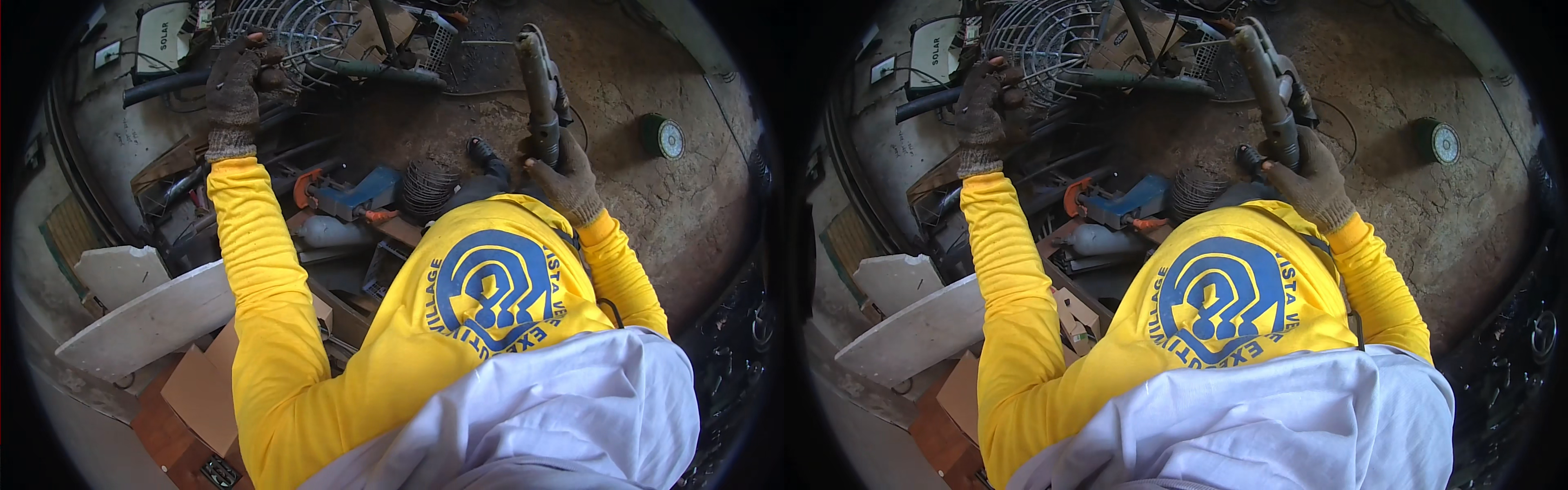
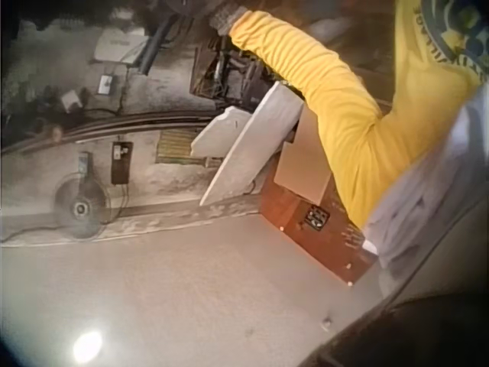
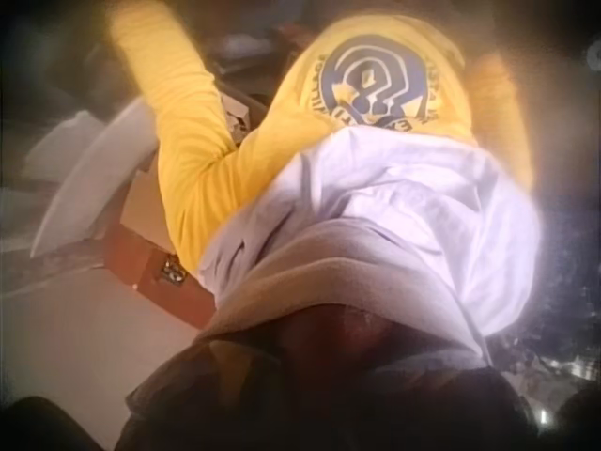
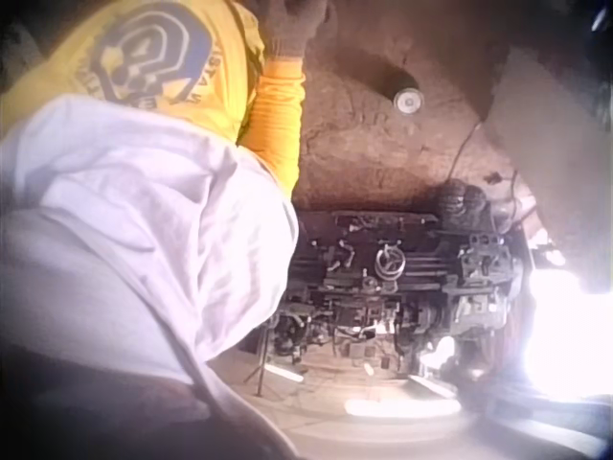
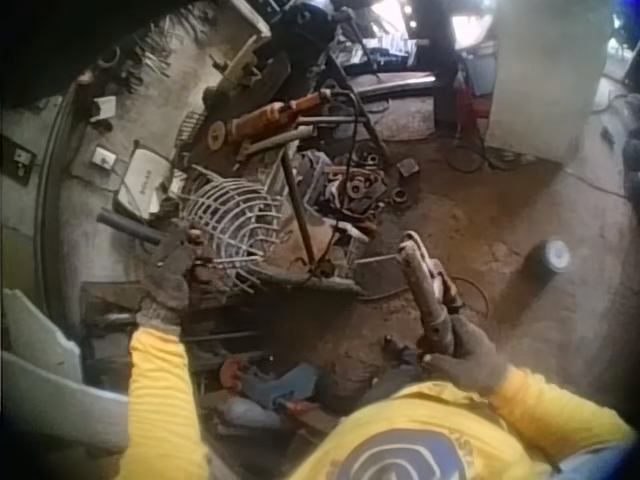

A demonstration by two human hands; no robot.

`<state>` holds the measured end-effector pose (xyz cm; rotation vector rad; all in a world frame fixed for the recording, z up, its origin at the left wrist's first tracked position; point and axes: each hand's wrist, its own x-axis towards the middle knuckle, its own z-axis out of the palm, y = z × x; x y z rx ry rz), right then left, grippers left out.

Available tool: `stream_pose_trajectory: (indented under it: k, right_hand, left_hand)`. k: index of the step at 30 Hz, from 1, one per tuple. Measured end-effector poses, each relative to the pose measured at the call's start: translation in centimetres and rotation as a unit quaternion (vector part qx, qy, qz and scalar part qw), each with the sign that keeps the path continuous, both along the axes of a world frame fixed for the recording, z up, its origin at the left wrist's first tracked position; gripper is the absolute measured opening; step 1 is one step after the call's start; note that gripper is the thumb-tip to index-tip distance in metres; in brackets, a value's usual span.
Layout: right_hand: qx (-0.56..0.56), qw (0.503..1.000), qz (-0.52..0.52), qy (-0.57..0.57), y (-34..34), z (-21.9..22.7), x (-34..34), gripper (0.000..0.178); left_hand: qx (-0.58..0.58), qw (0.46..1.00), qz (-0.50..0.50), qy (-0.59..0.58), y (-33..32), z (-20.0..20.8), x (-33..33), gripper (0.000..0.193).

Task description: The person welds sections of a spherical metal frame using a welding torch and a filler rod, then hammers a joint on a metal post.

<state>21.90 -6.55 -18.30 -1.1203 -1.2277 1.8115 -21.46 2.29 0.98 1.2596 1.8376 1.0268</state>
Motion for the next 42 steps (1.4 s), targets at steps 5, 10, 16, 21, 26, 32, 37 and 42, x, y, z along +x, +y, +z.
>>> stream_pose_trajectory:
  k: [5, 10, 16, 21, 26, 32, 37, 42]
  right_hand:
    - [-0.009, 0.994, 0.083, -0.069, 0.6, 0.8, -1.1, 0.059]
    - [0.056, 0.991, 0.089, -0.077, 0.1, -0.4, -2.6, 0.054]
    - [0.059, 0.995, 0.077, 0.021, -0.7, 0.8, -4.8, 0.062]
    - [0.245, 0.963, 0.092, -0.068, -0.8, 1.9, -7.2, 0.064]
    - [0.227, 0.943, 0.128, -0.205, -0.7, 2.0, -9.6, 0.065]
    - [0.185, 0.944, 0.141, -0.235, -1.2, 1.9, -10.7, 0.066]
    - [0.239, 0.938, 0.092, -0.233, -2.9, -1.4, -10.7, 0.068]
    - [0.220, 0.952, 0.024, -0.211, -3.5, -3.9, -10.0, 0.068]
  left_hand:
    - [0.098, 0.937, -0.170, 0.290, 0.2, -0.6, -6.7, 0.036]
    - [0.060, 0.945, -0.239, 0.216, 2.5, -2.7, -9.3, 0.039]
    - [0.092, 0.919, -0.273, 0.269, 3.8, -3.6, -10.6, 0.045]
    - [0.141, 0.873, -0.357, 0.301, 3.9, -3.1, -11.9, 0.040]
    - [0.055, 0.921, -0.264, 0.281, 3.2, -2.1, -7.3, 0.031]
    - [0.126, 0.873, -0.284, 0.375, 2.1, -2.1, -6.2, 0.031]
    - [0.178, 0.761, -0.331, 0.529, 1.1, -1.1, -5.0, 0.030]
    - [0.100, 0.901, -0.251, 0.338, -2.0, 0.8, -3.2, 0.028]
